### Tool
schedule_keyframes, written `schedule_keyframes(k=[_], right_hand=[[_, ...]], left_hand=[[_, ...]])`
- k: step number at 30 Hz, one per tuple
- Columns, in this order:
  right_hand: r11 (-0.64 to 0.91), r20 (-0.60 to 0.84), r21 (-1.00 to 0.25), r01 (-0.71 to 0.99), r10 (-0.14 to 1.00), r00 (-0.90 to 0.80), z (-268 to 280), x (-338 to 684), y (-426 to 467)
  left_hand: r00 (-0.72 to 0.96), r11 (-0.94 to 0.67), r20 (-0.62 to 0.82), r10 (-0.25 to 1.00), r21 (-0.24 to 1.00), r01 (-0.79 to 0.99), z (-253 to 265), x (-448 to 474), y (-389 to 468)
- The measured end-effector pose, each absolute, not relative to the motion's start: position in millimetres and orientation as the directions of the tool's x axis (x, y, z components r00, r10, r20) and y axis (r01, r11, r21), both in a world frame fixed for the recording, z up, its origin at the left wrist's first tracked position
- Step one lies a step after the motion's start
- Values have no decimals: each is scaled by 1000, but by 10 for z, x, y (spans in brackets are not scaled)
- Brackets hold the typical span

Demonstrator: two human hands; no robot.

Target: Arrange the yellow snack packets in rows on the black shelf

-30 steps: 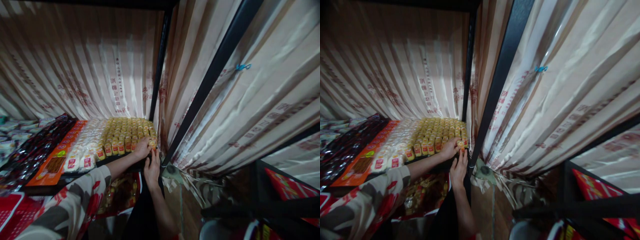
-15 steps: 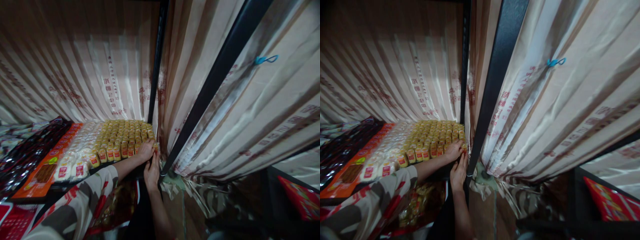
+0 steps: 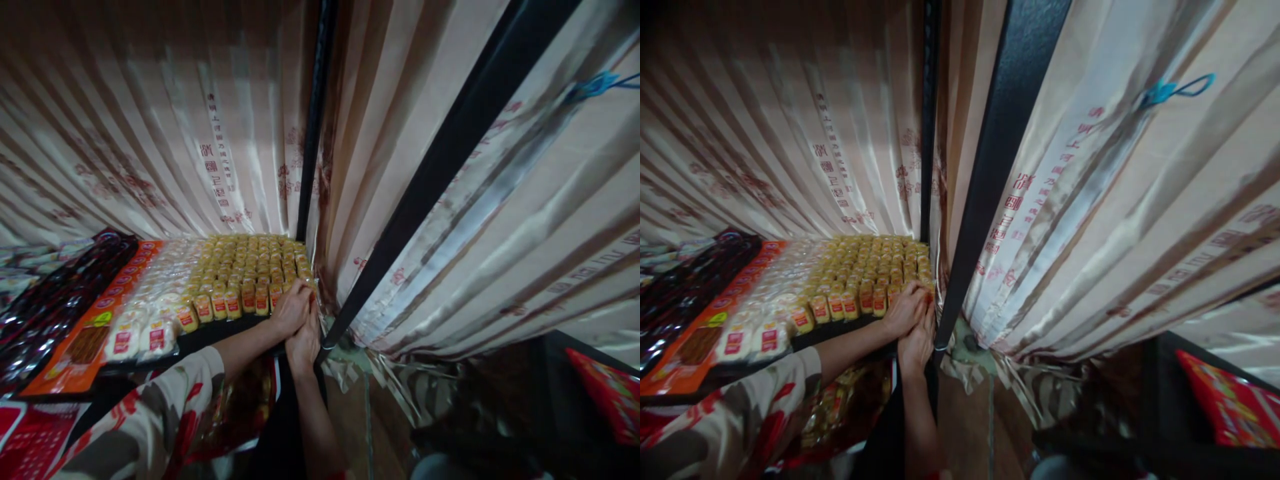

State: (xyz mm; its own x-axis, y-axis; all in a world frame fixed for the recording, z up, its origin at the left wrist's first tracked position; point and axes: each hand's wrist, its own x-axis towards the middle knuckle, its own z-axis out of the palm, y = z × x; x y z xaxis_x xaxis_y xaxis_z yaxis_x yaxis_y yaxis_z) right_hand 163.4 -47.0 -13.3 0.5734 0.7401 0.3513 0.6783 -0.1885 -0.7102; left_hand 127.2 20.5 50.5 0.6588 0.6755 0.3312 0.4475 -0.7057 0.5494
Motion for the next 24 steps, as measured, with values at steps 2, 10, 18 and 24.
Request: schedule_keyframes(k=[2,10,18,24], right_hand=[[-194,350,-694,694,751,559,-159,1640,-465],[-213,328,-688,693,761,560,-252,1668,-416],[-212,337,-674,708,764,550,-265,1740,-411],[-241,365,-615,751,757,542,-228,1695,-421]], left_hand=[[701,-716,304,645,561,415,451,1226,159],[691,-642,243,681,652,403,271,1229,156],[658,-640,282,698,658,398,335,1002,-29],[582,-572,293,759,726,381,168,495,-386]])
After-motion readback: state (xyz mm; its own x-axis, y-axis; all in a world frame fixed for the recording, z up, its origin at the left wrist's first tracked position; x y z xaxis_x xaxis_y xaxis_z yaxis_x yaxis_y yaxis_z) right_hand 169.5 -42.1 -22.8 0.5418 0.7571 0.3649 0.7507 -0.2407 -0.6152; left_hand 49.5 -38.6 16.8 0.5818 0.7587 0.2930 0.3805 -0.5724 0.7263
